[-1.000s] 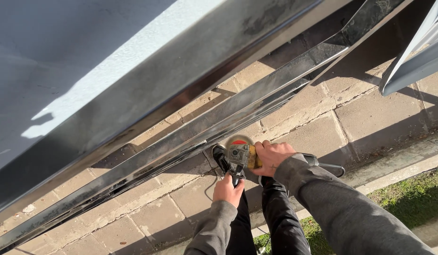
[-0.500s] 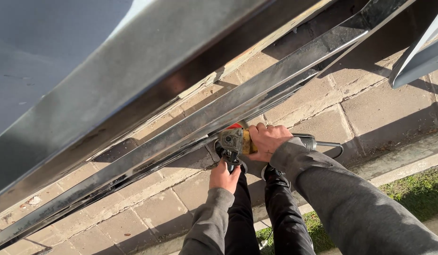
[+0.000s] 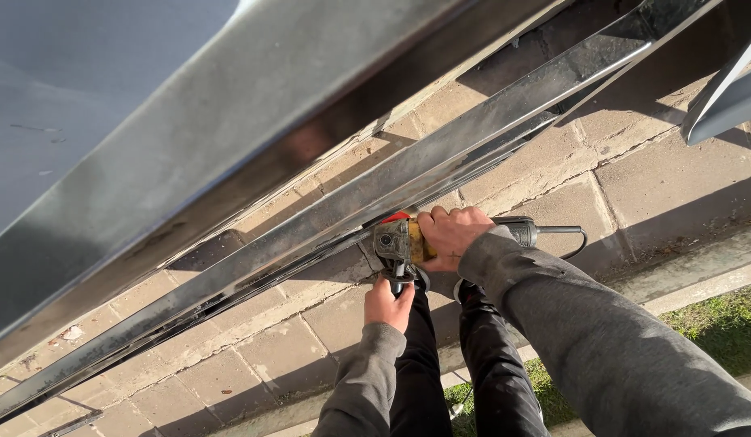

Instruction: Clean rust and paint from a metal gate using an angle grinder with a wire brush attachment.

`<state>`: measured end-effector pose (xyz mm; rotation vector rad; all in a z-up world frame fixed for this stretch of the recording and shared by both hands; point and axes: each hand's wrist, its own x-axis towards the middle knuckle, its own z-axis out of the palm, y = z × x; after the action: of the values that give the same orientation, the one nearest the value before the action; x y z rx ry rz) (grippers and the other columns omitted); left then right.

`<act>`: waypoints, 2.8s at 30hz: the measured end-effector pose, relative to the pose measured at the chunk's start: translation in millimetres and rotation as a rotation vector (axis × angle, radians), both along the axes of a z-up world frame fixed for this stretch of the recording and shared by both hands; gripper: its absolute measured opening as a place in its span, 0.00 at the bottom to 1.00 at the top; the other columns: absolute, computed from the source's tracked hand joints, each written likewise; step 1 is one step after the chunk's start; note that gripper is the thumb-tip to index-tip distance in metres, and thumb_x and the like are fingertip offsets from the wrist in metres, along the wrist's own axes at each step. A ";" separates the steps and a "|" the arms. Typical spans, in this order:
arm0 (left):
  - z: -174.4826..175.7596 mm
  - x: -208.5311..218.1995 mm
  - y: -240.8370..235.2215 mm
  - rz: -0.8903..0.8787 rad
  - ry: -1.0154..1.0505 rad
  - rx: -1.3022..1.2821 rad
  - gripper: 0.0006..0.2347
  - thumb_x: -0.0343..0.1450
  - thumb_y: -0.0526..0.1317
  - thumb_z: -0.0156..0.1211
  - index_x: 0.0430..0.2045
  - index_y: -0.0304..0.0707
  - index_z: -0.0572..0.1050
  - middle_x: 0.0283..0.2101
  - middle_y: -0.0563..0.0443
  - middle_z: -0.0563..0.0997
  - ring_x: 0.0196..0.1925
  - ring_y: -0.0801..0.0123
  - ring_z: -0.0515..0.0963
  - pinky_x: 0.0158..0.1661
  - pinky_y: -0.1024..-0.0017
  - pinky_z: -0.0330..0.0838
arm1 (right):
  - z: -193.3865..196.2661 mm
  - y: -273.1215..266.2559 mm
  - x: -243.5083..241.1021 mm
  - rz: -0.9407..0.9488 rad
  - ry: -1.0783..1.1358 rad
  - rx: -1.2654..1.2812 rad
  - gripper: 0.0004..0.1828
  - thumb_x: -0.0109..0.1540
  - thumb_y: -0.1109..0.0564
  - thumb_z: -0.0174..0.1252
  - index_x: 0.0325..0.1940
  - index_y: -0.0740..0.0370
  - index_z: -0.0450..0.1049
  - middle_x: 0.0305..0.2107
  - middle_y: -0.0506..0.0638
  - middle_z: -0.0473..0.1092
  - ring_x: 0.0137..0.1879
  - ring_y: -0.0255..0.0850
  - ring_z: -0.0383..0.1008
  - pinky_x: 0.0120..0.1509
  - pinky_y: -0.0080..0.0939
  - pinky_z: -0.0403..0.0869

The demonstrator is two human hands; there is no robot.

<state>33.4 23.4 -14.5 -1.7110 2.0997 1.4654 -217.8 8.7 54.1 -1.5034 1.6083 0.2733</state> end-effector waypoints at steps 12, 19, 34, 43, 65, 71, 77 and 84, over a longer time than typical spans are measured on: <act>17.7 -23.3 -2.1 -0.035 -0.022 0.089 0.12 0.66 0.42 0.66 0.40 0.38 0.78 0.34 0.43 0.86 0.36 0.53 0.87 0.38 0.61 0.79 | 0.8 21.7 -9.3 -0.072 0.088 -0.042 0.47 0.55 0.23 0.64 0.57 0.64 0.65 0.38 0.60 0.74 0.36 0.51 0.81 0.37 0.53 0.81; 2.8 14.4 -12.1 -0.006 -0.096 -0.015 0.11 0.66 0.43 0.67 0.36 0.36 0.79 0.34 0.41 0.86 0.37 0.53 0.87 0.37 0.61 0.79 | 3.6 -5.4 12.8 -0.044 -0.034 -0.028 0.48 0.54 0.26 0.66 0.58 0.67 0.63 0.42 0.60 0.72 0.38 0.52 0.81 0.38 0.51 0.81; 6.1 -30.9 4.8 -0.083 -0.103 0.055 0.13 0.67 0.45 0.66 0.39 0.36 0.78 0.33 0.41 0.85 0.35 0.51 0.87 0.38 0.59 0.80 | 4.8 19.8 -20.9 -0.097 0.076 0.022 0.45 0.55 0.25 0.65 0.57 0.63 0.65 0.41 0.59 0.72 0.42 0.53 0.81 0.43 0.54 0.81; 4.3 6.8 -2.8 0.024 -0.117 0.024 0.12 0.65 0.44 0.67 0.37 0.39 0.80 0.33 0.42 0.86 0.37 0.53 0.88 0.38 0.61 0.80 | -4.3 5.4 7.5 -0.038 -0.039 -0.070 0.53 0.51 0.26 0.68 0.63 0.67 0.61 0.44 0.63 0.71 0.41 0.56 0.81 0.40 0.54 0.81; 21.3 -4.4 38.8 -0.013 -0.097 0.033 0.13 0.67 0.41 0.67 0.42 0.36 0.78 0.34 0.38 0.86 0.38 0.45 0.85 0.37 0.57 0.78 | -18.9 62.2 9.5 -0.009 -0.019 -0.094 0.46 0.52 0.26 0.67 0.57 0.64 0.65 0.40 0.58 0.72 0.45 0.54 0.79 0.44 0.54 0.80; 15.7 -18.8 12.5 0.047 0.051 -0.021 0.12 0.66 0.41 0.66 0.40 0.35 0.79 0.34 0.40 0.86 0.36 0.51 0.87 0.37 0.61 0.79 | -8.1 22.2 -10.1 0.020 0.011 -0.116 0.51 0.53 0.23 0.64 0.61 0.65 0.63 0.40 0.61 0.72 0.39 0.55 0.80 0.38 0.54 0.81; 0.2 -3.6 1.9 0.033 -0.051 0.027 0.12 0.66 0.43 0.67 0.36 0.34 0.80 0.33 0.40 0.86 0.37 0.53 0.88 0.39 0.62 0.79 | -1.2 -6.3 -10.4 0.039 -0.021 0.008 0.50 0.56 0.25 0.64 0.63 0.67 0.61 0.44 0.62 0.72 0.37 0.50 0.82 0.38 0.50 0.82; 5.7 -5.8 -1.9 0.073 -0.026 0.037 0.11 0.65 0.41 0.66 0.36 0.35 0.81 0.34 0.39 0.86 0.39 0.53 0.87 0.40 0.62 0.79 | -6.3 -8.9 -3.4 0.102 -0.022 0.005 0.51 0.56 0.24 0.64 0.64 0.67 0.61 0.46 0.61 0.73 0.41 0.49 0.81 0.43 0.52 0.81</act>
<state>27.6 21.6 -8.8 -1.8016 2.0044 1.4834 -221.2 -0.2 47.8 -1.5821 1.5147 0.3161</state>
